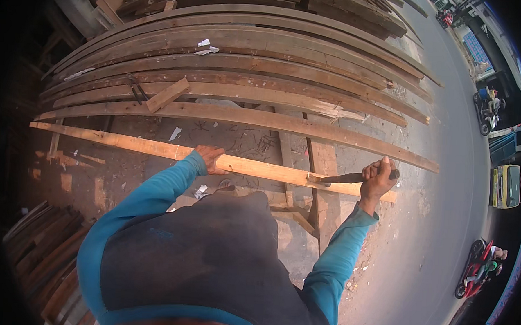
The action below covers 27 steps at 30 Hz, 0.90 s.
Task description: The person hammers a small piece of wood into a longer wooden beam and uses the claw of the hammer to pry and pull the wood apart while working in an outdoor wood storage area.
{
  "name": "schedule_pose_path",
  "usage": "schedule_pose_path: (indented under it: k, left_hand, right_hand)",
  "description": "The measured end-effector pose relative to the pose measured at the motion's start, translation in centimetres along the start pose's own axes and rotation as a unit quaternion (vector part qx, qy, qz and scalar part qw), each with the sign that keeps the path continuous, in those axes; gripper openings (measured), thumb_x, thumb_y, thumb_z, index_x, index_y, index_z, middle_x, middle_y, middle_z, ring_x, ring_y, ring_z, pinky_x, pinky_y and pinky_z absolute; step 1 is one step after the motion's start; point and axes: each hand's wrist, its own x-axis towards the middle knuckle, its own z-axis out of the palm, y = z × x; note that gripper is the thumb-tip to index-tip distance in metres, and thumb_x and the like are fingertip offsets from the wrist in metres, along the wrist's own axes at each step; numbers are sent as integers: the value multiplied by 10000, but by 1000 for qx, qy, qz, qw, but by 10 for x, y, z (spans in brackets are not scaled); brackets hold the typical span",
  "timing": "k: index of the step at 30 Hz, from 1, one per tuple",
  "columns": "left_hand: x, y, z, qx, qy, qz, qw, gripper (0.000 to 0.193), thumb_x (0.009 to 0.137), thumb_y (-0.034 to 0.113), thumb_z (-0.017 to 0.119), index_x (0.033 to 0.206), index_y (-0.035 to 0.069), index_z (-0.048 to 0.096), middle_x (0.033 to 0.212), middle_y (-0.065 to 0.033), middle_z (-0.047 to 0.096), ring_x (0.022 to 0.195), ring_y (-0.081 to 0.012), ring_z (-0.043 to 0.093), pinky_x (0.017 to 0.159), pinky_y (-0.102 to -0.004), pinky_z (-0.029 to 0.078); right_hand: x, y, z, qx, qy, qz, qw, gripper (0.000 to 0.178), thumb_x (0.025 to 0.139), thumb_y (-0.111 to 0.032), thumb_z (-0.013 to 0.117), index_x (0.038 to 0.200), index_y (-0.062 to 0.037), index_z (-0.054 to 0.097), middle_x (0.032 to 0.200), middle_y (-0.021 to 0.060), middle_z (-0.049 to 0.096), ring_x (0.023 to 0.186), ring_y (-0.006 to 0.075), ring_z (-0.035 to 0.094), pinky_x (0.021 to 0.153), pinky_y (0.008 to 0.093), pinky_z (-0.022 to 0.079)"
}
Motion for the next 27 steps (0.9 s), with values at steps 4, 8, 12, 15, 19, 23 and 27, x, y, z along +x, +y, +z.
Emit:
schedule_pose_path:
  k: [4, 8, 12, 15, 19, 23, 27]
  left_hand:
    - [3, -4, 5, 3, -8, -14, 1000, 762, 675, 752, 710, 1123, 148, 590, 1028, -157, 691, 980, -395, 669, 855, -511, 498]
    - [4, 7, 3, 1, -7, -23, 1000, 727, 672, 715, 745, 1094, 142, 599, 997, -156, 692, 956, -374, 674, 795, -509, 511]
    - [22, 20, 10, 32, -12, -8, 999, 697, 688, 685, 755, 1083, 133, 599, 992, -147, 691, 959, -361, 674, 790, -505, 514]
    - [14, 21, 2, 37, -10, -8, 999, 694, 695, 680, 753, 1079, 124, 596, 998, -140, 693, 965, -355, 673, 802, -501, 520]
    - [14, 22, -3, 36, -15, -7, 999, 688, 699, 675, 754, 1072, 119, 596, 991, -137, 689, 954, -354, 672, 794, -499, 523]
    - [13, 26, 2, 40, -9, -13, 999, 672, 691, 667, 760, 1040, 118, 590, 966, -128, 679, 925, -356, 673, 764, -502, 526]
    - [19, 30, 6, 39, 12, 6, 999, 744, 636, 717, 760, 1061, 129, 598, 1006, -158, 684, 938, -381, 675, 805, -526, 514]
  right_hand:
    - [-37, 4, 64, -156, -147, -40, 976, 284, 1003, -170, 580, 740, -65, 559, 598, -27, 511, 559, 78, 476, 497, 262, 393]
    - [19, 22, -13, 38, -28, -12, 999, 305, 964, -175, 568, 696, -84, 454, 538, -13, 395, 432, 108, 365, 439, 283, 341]
    - [34, 8, -25, 15, -34, -53, 998, 299, 956, -169, 560, 698, -85, 436, 532, 1, 369, 431, 109, 360, 429, 286, 357]
    - [-1, 10, 27, -61, -99, -80, 990, 255, 939, -162, 640, 741, -42, 534, 595, 5, 490, 487, 90, 450, 442, 259, 368]
    - [0, 5, -4, 34, -45, -72, 996, 241, 940, -176, 620, 760, -49, 521, 556, -1, 416, 467, 95, 416, 442, 266, 359]
    - [30, 13, -40, 61, -50, -12, 997, 236, 952, -196, 575, 775, -68, 485, 563, -11, 361, 456, 98, 360, 438, 269, 329]
    - [18, 12, -26, 29, 80, -73, 994, 297, 977, -228, 628, 758, -80, 492, 569, -11, 418, 460, 89, 409, 436, 260, 368]
